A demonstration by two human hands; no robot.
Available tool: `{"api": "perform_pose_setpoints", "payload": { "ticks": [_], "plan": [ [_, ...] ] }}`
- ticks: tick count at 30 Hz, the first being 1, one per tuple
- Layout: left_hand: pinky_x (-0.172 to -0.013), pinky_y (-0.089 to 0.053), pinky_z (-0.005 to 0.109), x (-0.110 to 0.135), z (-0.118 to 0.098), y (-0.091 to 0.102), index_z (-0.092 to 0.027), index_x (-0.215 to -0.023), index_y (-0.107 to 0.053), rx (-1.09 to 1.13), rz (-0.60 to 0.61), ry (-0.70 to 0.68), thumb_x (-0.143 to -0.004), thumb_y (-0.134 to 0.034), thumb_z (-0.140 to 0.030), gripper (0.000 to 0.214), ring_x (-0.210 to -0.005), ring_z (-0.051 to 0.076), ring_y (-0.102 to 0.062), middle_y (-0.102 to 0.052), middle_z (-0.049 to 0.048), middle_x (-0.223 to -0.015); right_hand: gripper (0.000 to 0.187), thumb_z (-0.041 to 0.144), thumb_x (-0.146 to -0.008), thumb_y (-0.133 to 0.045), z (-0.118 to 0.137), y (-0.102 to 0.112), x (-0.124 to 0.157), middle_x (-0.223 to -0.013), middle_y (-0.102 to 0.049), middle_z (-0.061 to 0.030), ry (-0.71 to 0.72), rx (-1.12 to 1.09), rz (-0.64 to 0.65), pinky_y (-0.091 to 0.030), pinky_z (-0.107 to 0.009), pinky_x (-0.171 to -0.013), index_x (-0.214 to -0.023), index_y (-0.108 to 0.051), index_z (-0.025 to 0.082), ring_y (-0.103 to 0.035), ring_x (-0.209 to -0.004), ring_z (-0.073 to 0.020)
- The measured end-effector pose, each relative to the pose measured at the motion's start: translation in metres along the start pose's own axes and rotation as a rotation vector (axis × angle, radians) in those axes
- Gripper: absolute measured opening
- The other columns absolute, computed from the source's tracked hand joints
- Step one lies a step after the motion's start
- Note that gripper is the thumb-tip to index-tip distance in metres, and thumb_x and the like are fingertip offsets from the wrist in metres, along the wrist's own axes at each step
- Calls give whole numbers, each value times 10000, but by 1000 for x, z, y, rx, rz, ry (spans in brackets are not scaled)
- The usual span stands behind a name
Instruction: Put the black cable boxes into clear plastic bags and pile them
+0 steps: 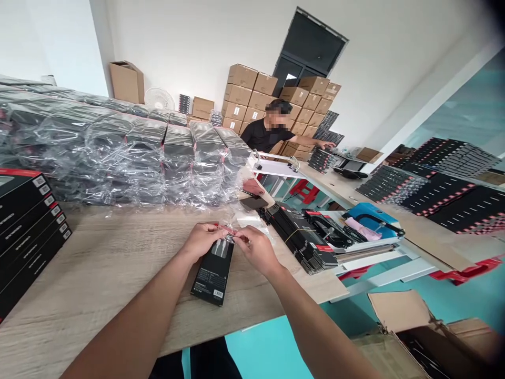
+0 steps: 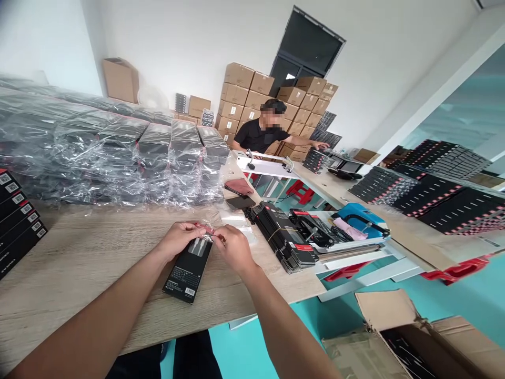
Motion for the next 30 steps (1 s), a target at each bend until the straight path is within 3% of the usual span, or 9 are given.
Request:
{"api": "perform_pose_setpoints", "payload": {
  "ticks": [6, 11, 15, 18, 23, 27, 30],
  "plan": [
    [-496, -352, 226, -2, 3, -3, -126, -721, -717, -40, -3, -13, -637, -723, -491, 374, -503, 104, -491, -625, 9, -592, 180, 380, -834, -604, -3, 9, 2, -860, -651, -55, -88, 47, -96, -443, -290, -707, -901, -626, 214, -593, -809, -199],
    [-547, -406, 248, -4, 0, -1, -145, -635, -696, -131, -16, -48, -637, -725, -446, 302, -604, 155, -579, -665, 39, -668, 66, 261, -829, -578, -2, 6, 2, -814, -664, -36, -116, -10, -99, -445, -287, -700, -836, -633, 226, -600, -777, -188],
    [-655, -459, 266, -3, -9, 4, -162, -584, -695, -164, -24, -89, -602, -753, -368, 215, -889, 237, -635, -702, 85, -989, 129, 299, -833, -555, -16, 6, -1, -756, -666, -21, -219, -246, -149, -454, -272, -639, -768, -635, 220, -593, -676, -167],
    [-687, -470, 267, -2, -15, 5, -164, -619, -709, -143, -25, -99, -603, -756, -352, 195, -947, 242, -633, -655, 80, -1167, 151, 319, -824, -551, -21, 3, -2, -752, -666, -26, -255, -325, -173, -454, -274, -625, -758, -642, 218, -588, -657, -168],
    [-720, -471, 271, -1, -11, -2, -169, -830, -748, -56, 19, -55, -657, -728, -346, 249, -820, 199, -646, -722, 63, -947, 195, 367, -831, -556, -23, -9, 0, -803, -670, -47, -247, -357, -194, -455, -281, -654, -771, -661, 215, -596, -693, -175],
    [-621, -453, 264, -4, -2, -1, -154, -811, -740, -87, 1, -14, -684, -697, -349, 238, -667, 169, -622, -717, 52, -798, 261, 427, -840, -538, -31, -15, 3, -782, -665, -57, -275, -413, -194, -461, -280, -642, -748, -643, 206, -587, -682, -176],
    [-622, -452, 262, -5, -2, 4, -152, -750, -732, -161, -39, -36, -677, -694, -341, 206, -691, 178, -628, -713, 58, -800, 289, 434, -865, -486, -37, -5, 8, -777, -651, -67, -324, -408, -315, -459, -278, -626, -760, -615, 198, -568, -668, -173]
  ]
}}
Point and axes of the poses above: each hand's wrist, its own x-axis away from the middle knuckle, its own y-axis out of the back of the hand, z = x × y, the point moved 9 cm from there along -x, towards the middle knuckle
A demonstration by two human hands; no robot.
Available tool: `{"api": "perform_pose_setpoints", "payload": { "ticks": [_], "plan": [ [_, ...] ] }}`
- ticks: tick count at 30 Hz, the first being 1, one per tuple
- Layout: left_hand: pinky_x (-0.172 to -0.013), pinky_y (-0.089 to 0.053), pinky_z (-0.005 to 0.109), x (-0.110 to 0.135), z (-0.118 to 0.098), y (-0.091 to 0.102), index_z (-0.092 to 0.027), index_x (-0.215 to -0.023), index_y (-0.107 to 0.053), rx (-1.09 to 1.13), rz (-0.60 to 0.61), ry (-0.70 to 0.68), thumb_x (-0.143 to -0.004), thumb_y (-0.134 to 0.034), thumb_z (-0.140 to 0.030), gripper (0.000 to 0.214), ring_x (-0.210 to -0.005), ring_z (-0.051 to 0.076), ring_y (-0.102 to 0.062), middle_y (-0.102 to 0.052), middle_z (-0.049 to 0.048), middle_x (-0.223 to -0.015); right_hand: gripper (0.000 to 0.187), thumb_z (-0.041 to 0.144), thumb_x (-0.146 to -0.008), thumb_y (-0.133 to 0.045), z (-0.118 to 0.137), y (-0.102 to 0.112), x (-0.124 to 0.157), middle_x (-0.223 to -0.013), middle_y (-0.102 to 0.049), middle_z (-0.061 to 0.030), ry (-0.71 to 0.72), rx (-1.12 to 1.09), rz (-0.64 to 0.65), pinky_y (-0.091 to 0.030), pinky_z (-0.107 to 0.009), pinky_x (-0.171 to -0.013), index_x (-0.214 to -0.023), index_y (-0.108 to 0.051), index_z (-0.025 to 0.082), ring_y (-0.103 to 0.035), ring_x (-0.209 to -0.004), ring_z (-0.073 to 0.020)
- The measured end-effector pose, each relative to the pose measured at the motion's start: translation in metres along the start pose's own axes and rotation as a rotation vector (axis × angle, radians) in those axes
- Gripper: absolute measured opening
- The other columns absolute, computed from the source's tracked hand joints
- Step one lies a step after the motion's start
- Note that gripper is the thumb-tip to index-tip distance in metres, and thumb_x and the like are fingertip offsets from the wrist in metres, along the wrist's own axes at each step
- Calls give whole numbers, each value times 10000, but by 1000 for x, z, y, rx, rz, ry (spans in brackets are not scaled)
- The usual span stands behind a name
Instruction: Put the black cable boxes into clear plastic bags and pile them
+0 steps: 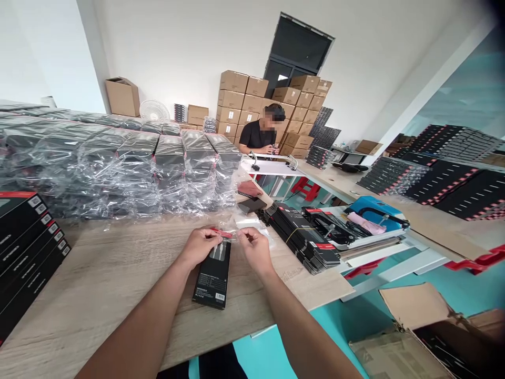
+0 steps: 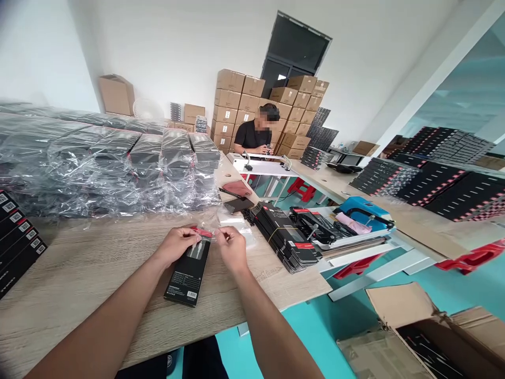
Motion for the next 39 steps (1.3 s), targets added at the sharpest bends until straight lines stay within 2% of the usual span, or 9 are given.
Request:
{"api": "perform_pose_setpoints", "payload": {
  "ticks": [3, 8, 11, 15, 18, 21, 25, 31, 39],
  "plan": [
    [-676, -464, 268, -1, -1, 2, -159, -764, -733, -42, -18, -29, -682, -683, -331, 197, -778, 195, -641, -716, 64, -888, 205, 386, -824, -542, 10, 6, 0, -840, -640, -69, 61, 82, -90, -455, -283, -654, -838, -605, 192, -563, -704, -175],
    [-808, -461, 312, -2, -3, 2, -171, -776, -734, -136, -28, -72, -713, -653, -306, 169, -897, 225, -632, -709, 66, -941, 102, 174, -726, -528, 23, -6, -19, -784, -631, -30, 150, 265, 16, -434, -278, -673, -779, -609, 207, -561, -701, -167],
    [-879, -437, 315, -3, -8, 3, -180, -771, -728, -157, -29, -121, -730, -640, -263, 128, -1001, 231, -607, -690, 67, -1034, 144, 159, -719, -490, 18, 9, -35, -777, -635, -28, 135, 193, -130, -436, -276, -669, -786, -612, 196, -555, -666, -156],
    [-774, -479, 298, 0, -2, 10, -236, -1198, -579, 40, 23, -8, -699, -678, -188, 511, -891, 191, -637, -634, 70, -1173, 118, 212, -755, -490, 3, 19, -37, -761, -626, -39, 131, 91, -279, -435, -276, -648, -764, -604, 185, -544, -665, -161],
    [-680, -500, 286, 10, 3, 10, -250, -1289, -453, 279, 144, 160, -659, -743, -209, 695, -844, 189, -645, -606, 91, -1199, 127, 259, -772, -512, -11, 9, -31, -732, -625, -34, 99, 45, -206, -429, -271, -618, -735, -610, 187, -530, -618, -152],
    [-685, -512, 292, 24, 0, 1, -188, -1154, -534, 406, 328, 266, -600, -797, -192, 613, -820, 194, -646, -650, 88, -1042, 136, 297, -768, -548, -22, -4, -26, -667, -601, -15, 67, -3, -100, -419, -261, -586, -707, -611, 192, -522, -591, -146],
    [-671, -499, 280, 34, -3, -8, -159, -1055, -578, 354, 410, 296, -578, -812, -194, 532, -770, 174, -639, -644, 59, -937, 68, 258, -730, -578, -26, -22, -23, -614, -550, 23, 20, -156, 42, -393, -234, -530, -707, -581, 193, -484, -547, -119],
    [-661, -452, 261, 38, -10, -9, -162, -1033, -546, 111, 298, 237, -605, -792, -249, 501, -769, 159, -620, -622, 35, -916, 166, 300, -686, -677, -16, -35, -21, -623, -546, 39, -36, -431, 181, -404, -230, -544, -667, -557, 188, -484, -568, -106],
    [-601, -440, 259, 31, -15, 3, -171, -997, -490, -156, 77, 92, -591, -790, -271, 515, -673, 151, -601, -619, 16, -818, 126, 288, -712, -668, -10, -33, -19, -654, -576, 26, -2, -428, 190, -430, -242, -566, -693, -593, 188, -508, -584, -112]
  ]
}}
Point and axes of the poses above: each hand's wrist, its own x-axis away from the middle knuckle, its own y-axis out of the back of the hand, z = x × y, the point moved 9 cm from there along -x, towards the middle knuckle
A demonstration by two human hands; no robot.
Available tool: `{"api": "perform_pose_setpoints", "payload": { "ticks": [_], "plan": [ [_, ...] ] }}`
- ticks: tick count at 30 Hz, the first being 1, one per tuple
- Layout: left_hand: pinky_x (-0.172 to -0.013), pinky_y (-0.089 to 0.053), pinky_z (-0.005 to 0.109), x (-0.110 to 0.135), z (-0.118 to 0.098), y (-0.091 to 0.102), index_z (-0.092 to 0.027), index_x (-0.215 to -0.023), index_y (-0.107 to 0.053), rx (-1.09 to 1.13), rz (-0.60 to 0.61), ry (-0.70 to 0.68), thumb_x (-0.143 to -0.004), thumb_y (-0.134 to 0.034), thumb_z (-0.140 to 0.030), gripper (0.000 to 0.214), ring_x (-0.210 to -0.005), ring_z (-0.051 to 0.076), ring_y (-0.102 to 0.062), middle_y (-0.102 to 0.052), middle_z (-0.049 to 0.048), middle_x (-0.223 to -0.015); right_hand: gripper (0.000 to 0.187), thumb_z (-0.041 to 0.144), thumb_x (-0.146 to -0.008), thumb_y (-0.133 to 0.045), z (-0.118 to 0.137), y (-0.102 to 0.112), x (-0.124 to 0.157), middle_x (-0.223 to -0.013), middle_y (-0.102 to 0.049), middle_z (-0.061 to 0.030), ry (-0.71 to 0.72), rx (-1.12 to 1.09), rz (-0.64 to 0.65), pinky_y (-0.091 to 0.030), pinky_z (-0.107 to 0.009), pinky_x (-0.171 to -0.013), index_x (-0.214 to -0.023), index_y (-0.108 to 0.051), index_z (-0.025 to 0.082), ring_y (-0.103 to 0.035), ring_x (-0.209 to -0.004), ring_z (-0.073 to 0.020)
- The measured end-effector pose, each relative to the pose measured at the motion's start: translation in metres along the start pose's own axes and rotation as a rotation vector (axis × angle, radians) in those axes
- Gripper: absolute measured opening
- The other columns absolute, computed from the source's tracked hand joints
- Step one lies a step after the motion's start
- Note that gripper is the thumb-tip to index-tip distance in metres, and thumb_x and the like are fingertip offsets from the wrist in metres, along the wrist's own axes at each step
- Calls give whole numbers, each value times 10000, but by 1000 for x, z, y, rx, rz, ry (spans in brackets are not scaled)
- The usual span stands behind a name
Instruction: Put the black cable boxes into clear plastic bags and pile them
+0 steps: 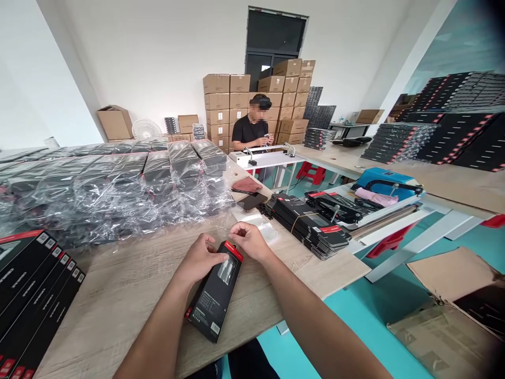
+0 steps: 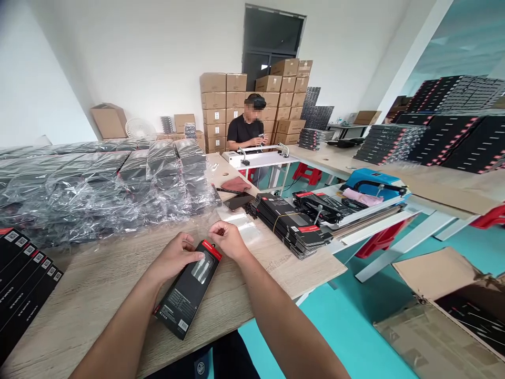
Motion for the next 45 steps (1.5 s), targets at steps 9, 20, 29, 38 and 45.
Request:
{"api": "perform_pose_setpoints", "payload": {
  "ticks": [9, 20, 29, 38, 45],
  "plan": [
    [-683, -498, 288, -3, -11, 18, -207, -1097, -548, -142, -179, -144, -651, -741, -290, 493, -761, 171, -657, -613, 94, -1200, 180, 159, -812, -549, 27, 2, 7, -816, -615, -46, 279, 329, -46, -490, -284, -667, -850, -716, 216, -594, -734, -157],
    [-734, -495, 308, -18, 2, 12, -184, -1132, -676, -170, -161, -114, -796, -592, -261, 355, -762, 191, -663, -735, 79, -952, 125, 322, -732, -650, 3, 24, 7, -621, -613, 1, -69, 615, -202, -400, -244, -540, -681, -622, 211, -544, -564, -144],
    [-779, -497, 331, -25, 7, 11, -189, -1113, -683, -27, -233, -112, -784, -615, -244, 340, -784, 201, -656, -730, 72, -981, 102, 211, -702, -527, -4, 29, 3, -632, -651, 4, -54, 498, -168, -413, -250, -570, -647, -613, 214, -574, -581, -149],
    [-891, -468, 365, -27, 8, 13, -171, -1148, -660, -23, -284, -123, -822, -573, -263, 349, -932, 232, -650, -707, 94, -1063, 82, 216, -725, -537, 15, 24, 6, -631, -646, 5, 6, 552, -177, -410, -253, -561, -684, -608, 217, -574, -559, -153],
    [-919, -456, 349, -13, -12, 15, -190, -1106, -641, 134, -402, -282, -855, -538, -323, 302, -973, 211, -632, -698, 69, -1058, 138, 325, -774, -564, 36, 26, 10, -712, -636, -31, 35, 222, -214, -459, -280, -580, -718, -597, 203, -570, -620, -169]
  ]
}}
Point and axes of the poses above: each hand's wrist, its own x-axis away from the middle knuckle, its own y-axis out of the back of the hand, z = x × y, the point moved 9 cm from there along -x, towards the middle knuckle
